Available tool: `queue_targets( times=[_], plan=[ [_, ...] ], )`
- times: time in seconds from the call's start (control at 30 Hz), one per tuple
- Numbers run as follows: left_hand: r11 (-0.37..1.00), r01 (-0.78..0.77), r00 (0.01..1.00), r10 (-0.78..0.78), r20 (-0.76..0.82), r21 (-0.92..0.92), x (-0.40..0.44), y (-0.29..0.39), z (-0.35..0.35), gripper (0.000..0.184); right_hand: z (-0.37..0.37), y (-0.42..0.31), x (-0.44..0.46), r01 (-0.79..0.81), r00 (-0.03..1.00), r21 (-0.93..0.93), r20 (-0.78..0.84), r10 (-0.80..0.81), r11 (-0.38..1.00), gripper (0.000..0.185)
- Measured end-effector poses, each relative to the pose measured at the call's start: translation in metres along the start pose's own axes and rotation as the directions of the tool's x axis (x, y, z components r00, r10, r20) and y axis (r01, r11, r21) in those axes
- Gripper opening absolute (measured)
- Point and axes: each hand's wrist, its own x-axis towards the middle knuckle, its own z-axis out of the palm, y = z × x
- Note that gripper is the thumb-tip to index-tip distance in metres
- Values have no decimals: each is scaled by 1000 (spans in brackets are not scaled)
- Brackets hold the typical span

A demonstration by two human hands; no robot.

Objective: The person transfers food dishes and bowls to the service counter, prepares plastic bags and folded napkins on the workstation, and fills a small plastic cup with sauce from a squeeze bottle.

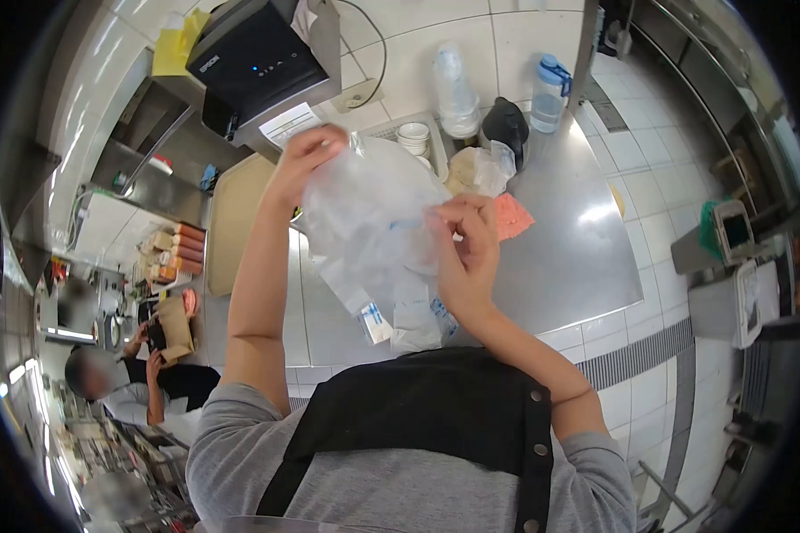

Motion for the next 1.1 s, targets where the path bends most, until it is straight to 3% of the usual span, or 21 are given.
queue_targets(
  times=[0.07,0.1,0.13,0.17,0.2,0.27,0.3,0.33,0.37,0.4,0.47,0.5,0.6,0.63,0.7,0.77,0.8,0.87,0.97,1.07,1.1],
  plan=[
    [995,86,996,-85,-28,50,23,-24,15,14,11,12,6,-182,970,54,-152,188,982,6],
    [980,170,983,-162,-80,104,32,-30,20,15,11,19,8,-176,967,45,-177,181,983,6],
    [981,168,985,-163,-52,101,35,-36,20,15,7,27,9,-363,904,70,-212,370,929,7],
    [943,331,943,-332,21,32,34,-42,20,17,2,37,8,-536,803,107,-242,545,838,8],
    [871,491,868,-486,104,-19,35,-47,19,19,-3,57,3,-533,798,104,-267,540,839,8],
    [843,538,826,-520,218,-29,37,-80,8,20,-11,99,-8,-486,822,89,-291,490,869,11],
    [757,607,788,-534,306,-243,31,-87,8,21,-10,99,-8,-481,819,84,-312,482,873,11],
    [615,660,751,-528,397,-431,26,-94,8,22,-8,97,-9,-439,864,-63,-303,402,896,11],
    [574,666,745,-541,389,-477,25,-100,10,18,-6,96,-9,-387,904,-210,-281,323,898,12],
    [571,673,739,-535,408,-470,27,-103,11,18,-6,98,-7,-386,901,-218,-299,315,896,12],
    [737,591,802,-493,336,-329,29,-108,12,18,-9,102,-4,-368,923,-412,-273,273,833,15],
    [733,594,799,-488,352,-332,30,-108,14,18,-13,112,-4,-371,921,-423,-283,268,827,15],
    [689,659,745,-541,391,-302,26,-113,15,18,-28,130,-4,-558,804,-18,-260,535,830,16],
    [636,703,709,-597,375,-317,23,-123,14,19,-29,124,0,-562,816,-118,-239,526,819,18],
    [582,737,676,-646,355,-343,7,-170,19,20,-37,127,1,-555,830,-225,-207,517,801,20],
    [566,553,833,-379,403,-612,-27,-246,31,29,-56,152,-10,-530,847,-430,-227,481,730,24],
    [565,543,840,-375,393,-621,-41,-234,47,29,-65,161,-17,-515,854,-497,-227,469,698,26],
    [530,538,749,-658,82,-656,-59,-198,91,40,-82,166,-35,-207,977,-635,-99,188,744,33],
    [558,514,772,-632,69,-652,-69,-225,121,47,-103,171,-41,-104,991,-695,-16,129,712,35],
    [514,576,703,-709,64,-636,-71,-255,131,50,-122,179,-32,53,989,-691,136,58,721,40],
    [544,538,744,-666,59,-644,-72,-257,133,51,-128,183,-29,51,984,-684,158,80,728,40]
  ],
)
